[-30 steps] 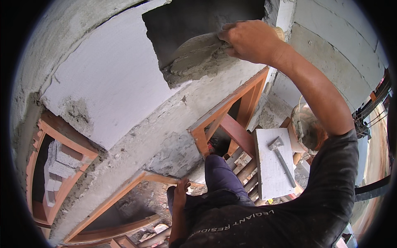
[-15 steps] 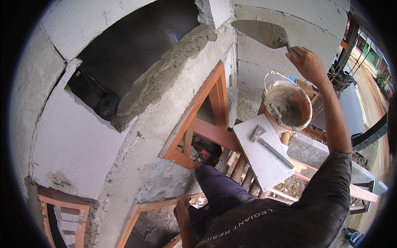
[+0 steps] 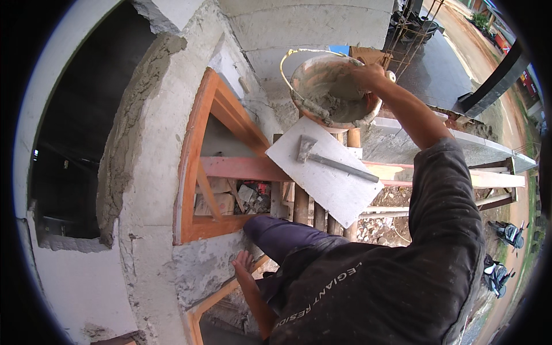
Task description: The person applies cement mortar to a wall opening using a trowel, then places a terracotta window frame into the opening. They adjust the frame, measure it with a tape measure, and repeat the process of applying mortar and positioning the frame.
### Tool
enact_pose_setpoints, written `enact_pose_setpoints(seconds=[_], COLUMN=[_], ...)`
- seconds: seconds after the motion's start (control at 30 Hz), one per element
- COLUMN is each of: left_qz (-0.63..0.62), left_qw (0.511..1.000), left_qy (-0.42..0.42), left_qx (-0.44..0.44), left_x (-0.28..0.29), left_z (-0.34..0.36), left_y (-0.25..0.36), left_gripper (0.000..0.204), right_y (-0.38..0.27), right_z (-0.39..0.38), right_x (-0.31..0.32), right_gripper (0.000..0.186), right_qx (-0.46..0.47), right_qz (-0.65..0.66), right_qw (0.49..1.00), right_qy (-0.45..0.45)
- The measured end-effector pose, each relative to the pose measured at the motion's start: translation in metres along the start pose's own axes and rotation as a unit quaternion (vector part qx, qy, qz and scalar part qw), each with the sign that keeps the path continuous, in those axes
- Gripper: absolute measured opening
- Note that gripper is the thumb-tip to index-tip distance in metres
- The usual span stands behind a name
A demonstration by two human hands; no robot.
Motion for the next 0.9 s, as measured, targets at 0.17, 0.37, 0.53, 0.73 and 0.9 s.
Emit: enact_pose_setpoints(seconds=[0.17,0.37,0.53,0.73,0.9], left_qz=[-0.018,-0.008,-0.005,0.018,0.012], left_qw=[0.998,0.999,1.000,0.999,0.999], left_qy=[0.042,-0.006,-0.028,-0.027,-0.010], left_qx=[0.036,0.044,-0.005,0.028,0.038], left_x=[0.016,-0.010,-0.026,-0.032,-0.026], left_z=[-0.009,0.012,0.032,0.036,0.040], left_y=[-0.030,-0.031,-0.012,-0.024,-0.044], left_gripper=[0.082,0.080,0.076,0.079,0.080], right_y=[-0.061,-0.003,0.035,0.033,-0.031], right_z=[-0.020,-0.040,-0.060,-0.081,-0.063], right_x=[0.010,0.000,0.046,0.177,0.292], right_gripper=[0.028,0.040,0.028,0.027,0.031], right_qx=[0.097,0.076,0.072,0.108,0.278], right_qz=[0.029,0.290,0.362,0.395,0.458], right_qw=[0.995,0.943,0.924,0.912,0.842], right_qy=[-0.010,-0.143,-0.100,-0.001,0.062])
Point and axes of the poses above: each hand's wrist, its own z-axis towards the middle knuckle, its own x-axis out of the back of the hand, y = z × x, the point moved 10 cm from there along z, towards the middle knuckle, and after that the axes turned 7 degrees about -x, right-handed, at the moved point
